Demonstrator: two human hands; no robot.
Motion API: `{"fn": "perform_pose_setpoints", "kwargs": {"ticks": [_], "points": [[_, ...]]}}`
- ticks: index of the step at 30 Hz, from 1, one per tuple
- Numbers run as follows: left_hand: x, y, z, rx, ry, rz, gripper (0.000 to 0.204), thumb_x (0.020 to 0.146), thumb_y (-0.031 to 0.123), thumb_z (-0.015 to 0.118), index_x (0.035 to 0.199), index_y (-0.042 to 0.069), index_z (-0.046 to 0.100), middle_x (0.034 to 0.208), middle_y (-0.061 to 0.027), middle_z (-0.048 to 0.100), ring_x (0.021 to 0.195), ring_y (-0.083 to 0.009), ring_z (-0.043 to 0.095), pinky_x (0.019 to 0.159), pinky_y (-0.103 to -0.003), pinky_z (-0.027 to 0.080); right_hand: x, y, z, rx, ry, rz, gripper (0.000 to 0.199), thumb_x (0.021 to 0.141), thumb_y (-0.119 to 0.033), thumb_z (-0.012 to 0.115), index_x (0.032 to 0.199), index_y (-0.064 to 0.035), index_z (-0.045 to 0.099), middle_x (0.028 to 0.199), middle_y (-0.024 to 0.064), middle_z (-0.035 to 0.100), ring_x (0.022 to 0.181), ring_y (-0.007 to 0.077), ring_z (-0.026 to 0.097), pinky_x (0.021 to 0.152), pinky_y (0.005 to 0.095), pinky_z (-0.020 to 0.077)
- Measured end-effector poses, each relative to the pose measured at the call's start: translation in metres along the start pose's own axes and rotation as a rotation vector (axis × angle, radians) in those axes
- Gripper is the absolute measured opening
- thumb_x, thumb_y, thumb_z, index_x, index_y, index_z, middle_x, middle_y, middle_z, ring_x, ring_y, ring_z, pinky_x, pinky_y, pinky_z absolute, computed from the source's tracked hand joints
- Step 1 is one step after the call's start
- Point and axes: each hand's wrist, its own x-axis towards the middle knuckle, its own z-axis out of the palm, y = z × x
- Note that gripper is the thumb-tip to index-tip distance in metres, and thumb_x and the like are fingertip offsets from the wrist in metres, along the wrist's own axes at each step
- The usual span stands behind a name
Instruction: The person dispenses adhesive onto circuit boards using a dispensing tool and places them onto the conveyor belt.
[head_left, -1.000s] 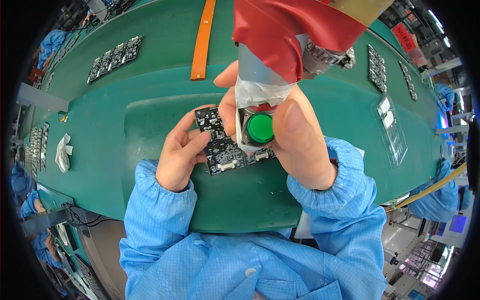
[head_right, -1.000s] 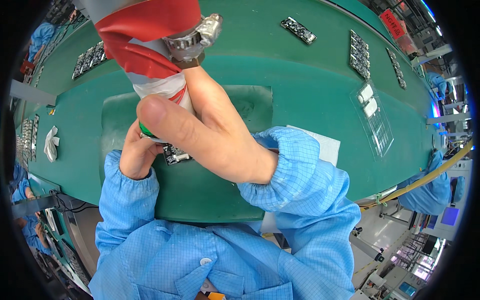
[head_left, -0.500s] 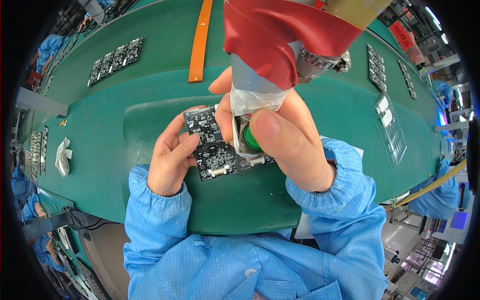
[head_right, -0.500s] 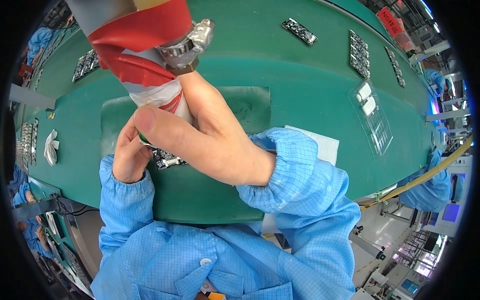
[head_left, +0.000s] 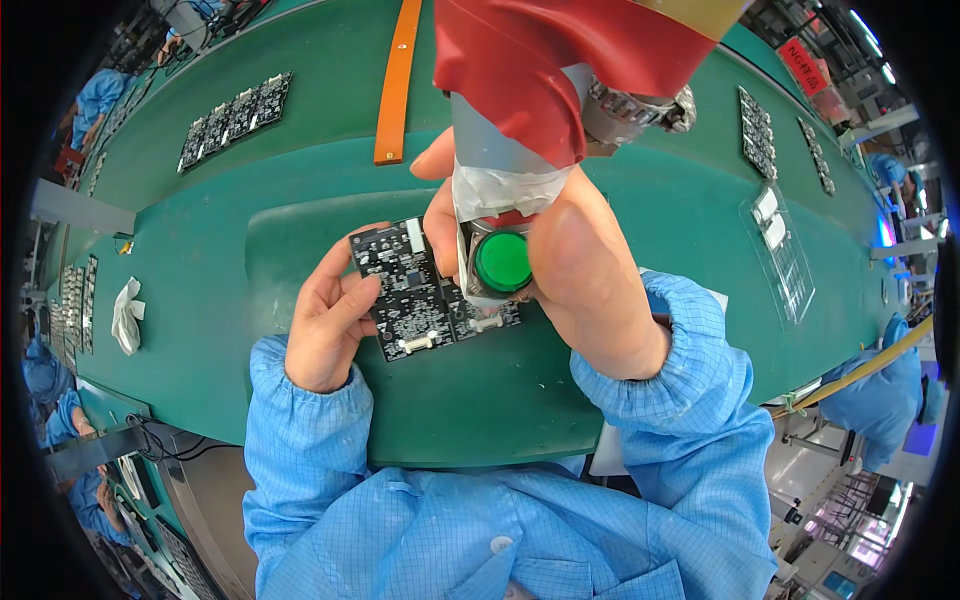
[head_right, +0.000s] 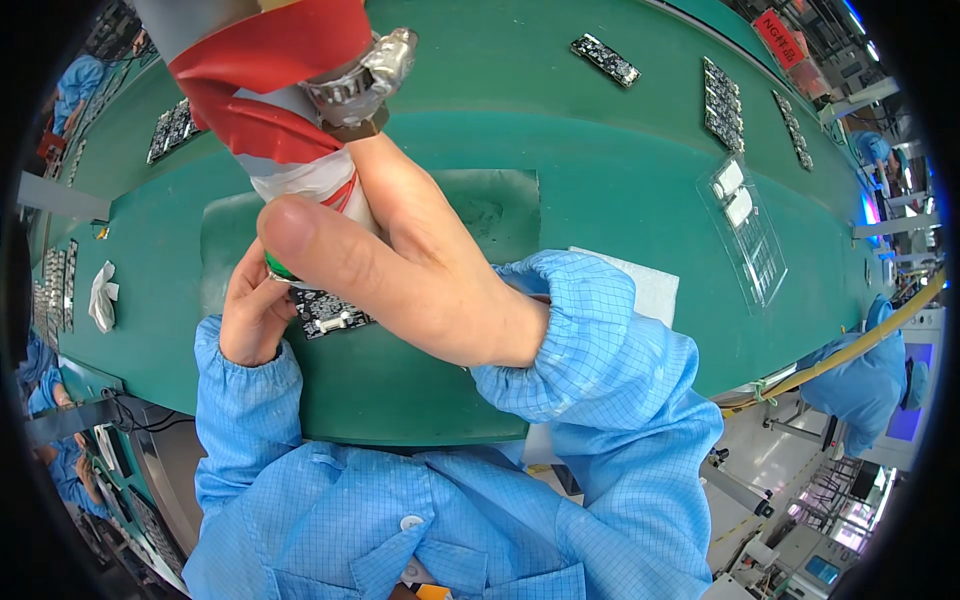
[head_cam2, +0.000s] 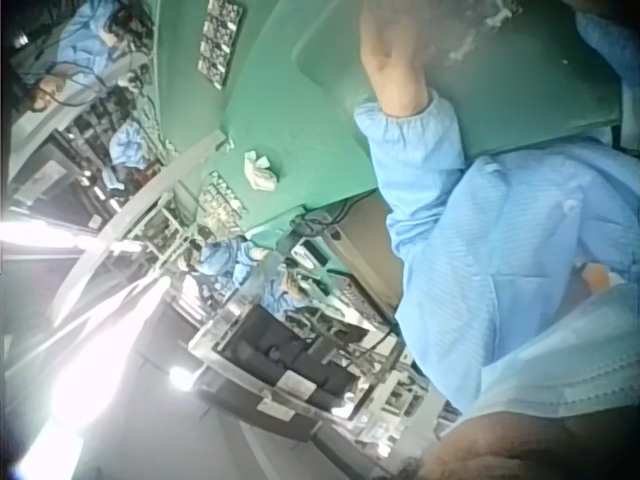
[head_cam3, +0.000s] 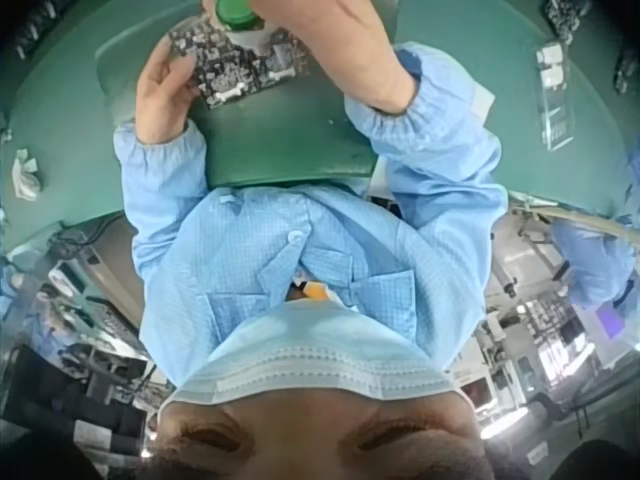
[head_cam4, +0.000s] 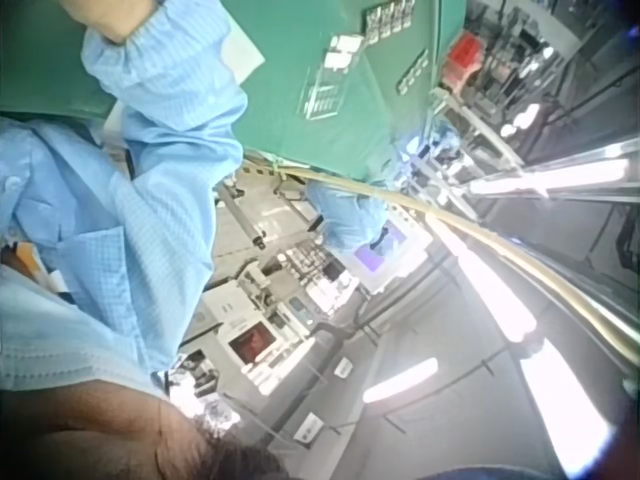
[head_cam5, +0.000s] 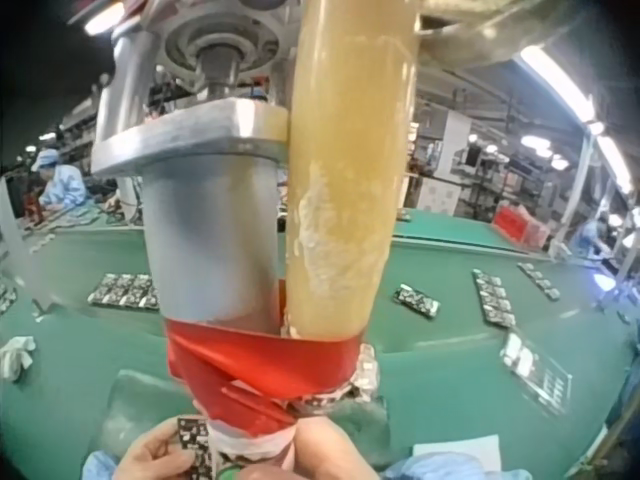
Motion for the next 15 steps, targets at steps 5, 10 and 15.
{"fn": "perform_pose_setpoints", "kwargs": {"ticks": [5,10,15], "points": [[-0.0043,0.0038,-0.0055,-0.014,0.023,0.040,0.047,0.084,0.009,0.046,0.126,-0.001,0.028,0.101,-0.0145,0.058,0.085,-0.0197,0.061,0.070,-0.031,0.052,0.0018,0.0054,-0.0010,-0.069,0.014,-0.031,0.066,0.079,-0.058,0.042,0.110,0.0007,0.042,0.077,0.0063,0.051,0.070,0.0092,0.047,0.063,0.0215,0.0367],[-0.0045,0.0064,-0.0062,-0.014,0.037,0.038,0.047,0.084,0.010,0.047,0.126,-0.001,0.029,0.102,-0.0150,0.057,0.085,-0.0200,0.061,0.070,-0.031,0.052,0.0016,0.0061,0.0004,-0.068,0.030,-0.007,0.063,0.079,-0.054,0.045,0.110,0.0008,0.042,0.077,0.0061,0.051,0.071,0.0091,0.047,0.064,0.0216,0.0366],[-0.0041,0.0063,-0.0089,-0.028,0.041,0.052,0.047,0.084,0.010,0.048,0.126,-0.001,0.029,0.102,-0.0150,0.057,0.086,-0.0198,0.060,0.070,-0.031,0.052,0.0023,0.0049,0.0006,-0.058,0.021,0.018,0.061,0.079,-0.052,0.046,0.110,0.0008,0.042,0.077,0.0057,0.051,0.070,0.0087,0.046,0.063,0.0214,0.0361]]}}
